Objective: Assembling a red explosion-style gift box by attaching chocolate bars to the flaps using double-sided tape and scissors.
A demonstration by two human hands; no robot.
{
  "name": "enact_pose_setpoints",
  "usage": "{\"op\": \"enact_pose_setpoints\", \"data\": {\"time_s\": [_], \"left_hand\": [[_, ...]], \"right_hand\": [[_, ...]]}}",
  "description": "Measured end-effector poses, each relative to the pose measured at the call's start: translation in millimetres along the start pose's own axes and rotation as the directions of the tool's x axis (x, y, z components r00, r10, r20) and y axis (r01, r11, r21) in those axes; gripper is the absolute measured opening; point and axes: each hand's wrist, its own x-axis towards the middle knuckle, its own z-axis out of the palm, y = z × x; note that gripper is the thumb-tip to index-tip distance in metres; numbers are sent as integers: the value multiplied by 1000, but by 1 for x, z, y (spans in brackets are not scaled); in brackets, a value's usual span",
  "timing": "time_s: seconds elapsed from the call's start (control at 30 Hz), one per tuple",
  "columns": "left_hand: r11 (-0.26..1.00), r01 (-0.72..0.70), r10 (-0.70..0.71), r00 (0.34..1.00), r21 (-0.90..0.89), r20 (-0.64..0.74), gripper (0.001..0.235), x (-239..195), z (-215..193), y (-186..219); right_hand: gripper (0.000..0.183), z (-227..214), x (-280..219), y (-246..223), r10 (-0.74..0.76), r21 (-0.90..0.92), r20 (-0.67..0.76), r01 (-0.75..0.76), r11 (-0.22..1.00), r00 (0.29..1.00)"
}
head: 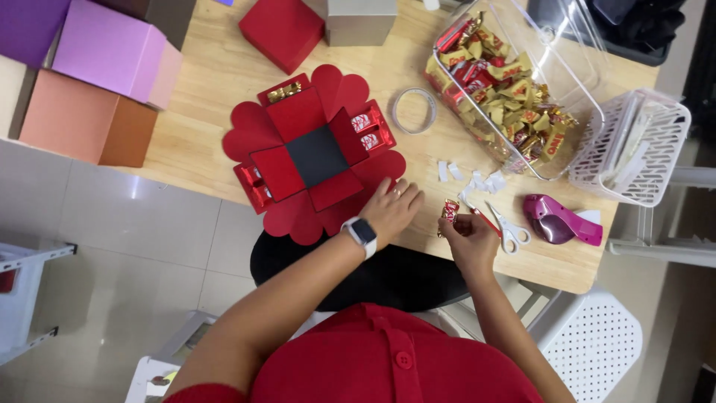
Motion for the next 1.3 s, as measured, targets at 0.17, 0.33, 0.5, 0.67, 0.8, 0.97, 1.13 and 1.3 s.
{"op": "enact_pose_setpoints", "data": {"time_s": [0.17, 0.33, 0.5, 0.67, 0.8, 0.97, 1.13, 1.3], "left_hand": [[992, -126, 122, 963, -1, 239, 6, 22, 50, -20], [969, -162, 225, 888, -185, 400, 24, 22, 88, -14], [967, -2, 108, 908, -254, 404, 23, 18, 66, -9], [946, 53, 76, 923, -321, 377, 22, 19, 44, -19], [928, 62, 84, 926, -366, 369, 34, 17, 30, -22], [917, 118, 33, 929, -381, 368, 41, 15, 9, -21], [940, 153, -31, 929, -306, 370, 53, 11, -17, -20], [939, 228, -165, 955, -258, 245, 38, -4, -5, -27]], "right_hand": [[35, -8, -9, 15, 75, 51, -39, -73, 996, 996], [35, -9, -10, 39, 149, 132, -50, -141, 981, 988], [28, 11, 13, 72, -218, -273, -91, 186, 944, 972], [43, 2, 9, 24, -386, -276, -137, 339, 899, 912], [75, 13, -7, -27, -94, 408, 179, 13, 913, 979], [54, 52, 12, -19, -110, 616, 265, -80, 784, 958], [31, 49, 17, -25, -171, 640, 224, -13, 768, 959], [30, 41, 24, -32, -156, 515, 276, -9, 857, 949]]}}
